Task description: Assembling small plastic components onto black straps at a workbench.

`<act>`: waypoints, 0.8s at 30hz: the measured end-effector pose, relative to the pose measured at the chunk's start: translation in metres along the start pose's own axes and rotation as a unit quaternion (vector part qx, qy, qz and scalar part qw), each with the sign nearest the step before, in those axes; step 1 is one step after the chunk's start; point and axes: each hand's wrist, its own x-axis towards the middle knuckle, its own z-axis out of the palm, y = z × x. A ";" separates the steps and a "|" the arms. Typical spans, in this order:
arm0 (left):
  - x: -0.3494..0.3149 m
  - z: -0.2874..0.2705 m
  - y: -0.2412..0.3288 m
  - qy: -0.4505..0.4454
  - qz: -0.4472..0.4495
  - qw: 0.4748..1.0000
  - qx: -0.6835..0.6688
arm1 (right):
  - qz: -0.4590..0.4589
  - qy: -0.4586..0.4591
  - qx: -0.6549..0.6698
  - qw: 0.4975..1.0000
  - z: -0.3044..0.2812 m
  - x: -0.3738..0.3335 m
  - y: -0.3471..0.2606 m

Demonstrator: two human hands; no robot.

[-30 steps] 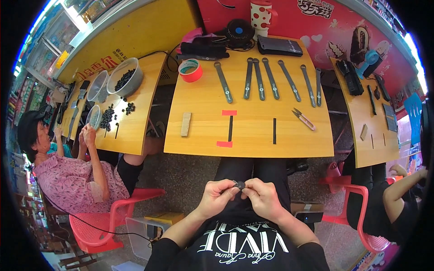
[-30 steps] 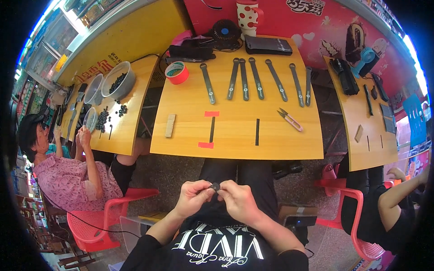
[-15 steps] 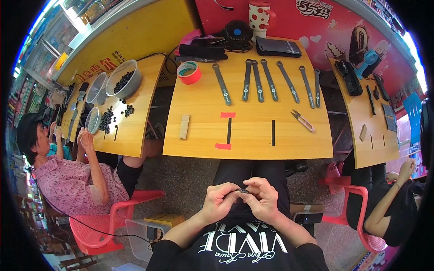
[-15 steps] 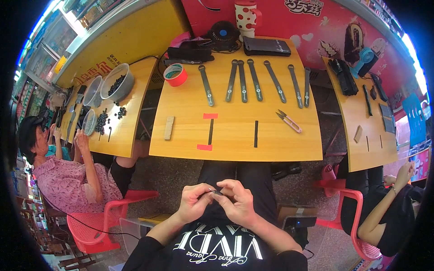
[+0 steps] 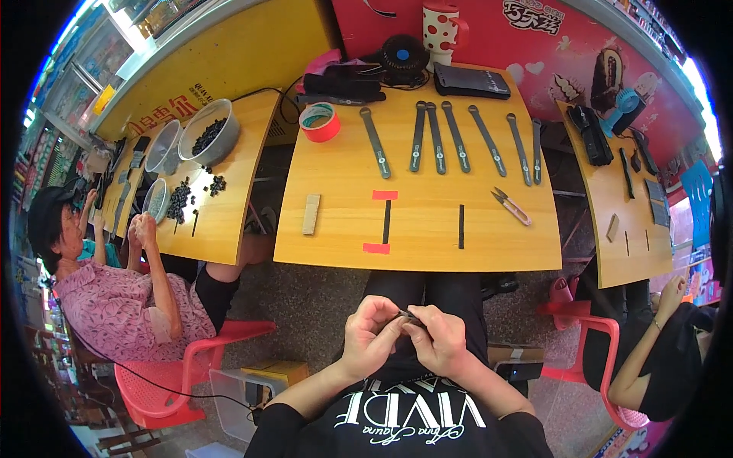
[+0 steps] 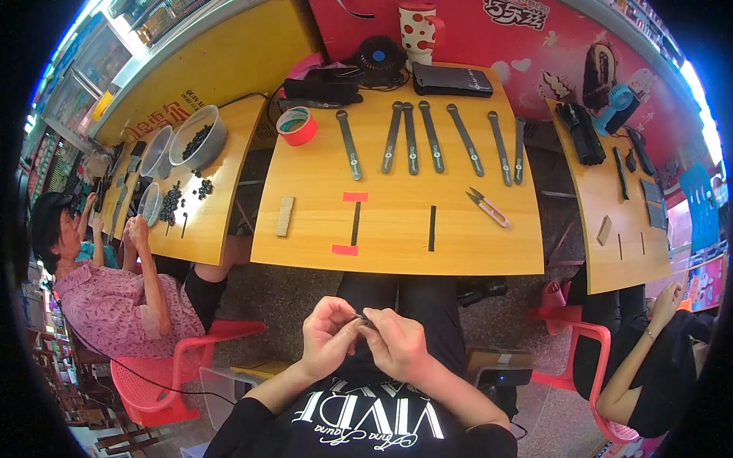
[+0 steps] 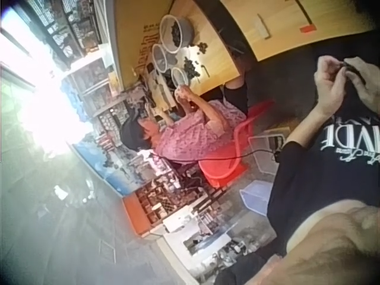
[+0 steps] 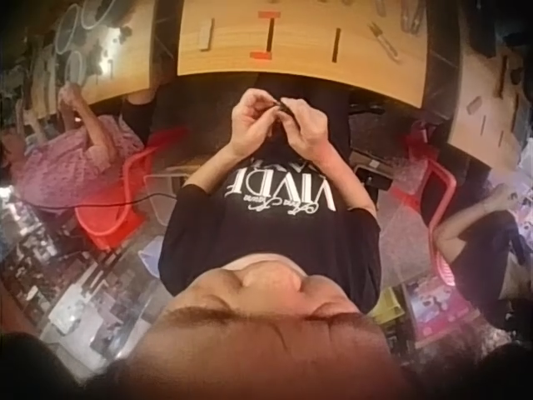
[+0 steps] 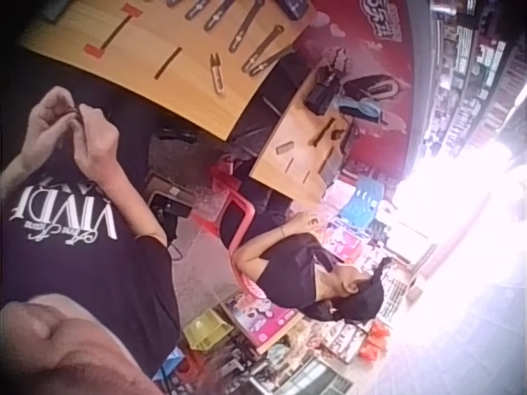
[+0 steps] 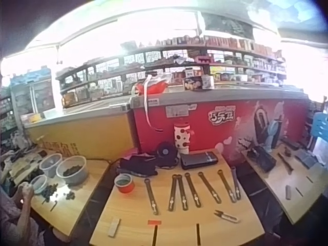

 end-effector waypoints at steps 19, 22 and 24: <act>0.020 -0.013 -0.011 -0.097 -0.052 0.983 -0.148 | -0.054 0.053 -0.143 0.987 0.007 -0.006 0.007; 0.020 -0.013 -0.012 -0.089 -0.054 0.983 -0.153 | -0.018 0.041 -0.099 0.994 0.006 -0.007 0.007; 0.020 -0.013 -0.008 -0.092 -0.051 0.985 -0.137 | 0.001 0.031 -0.065 0.997 0.003 -0.005 0.007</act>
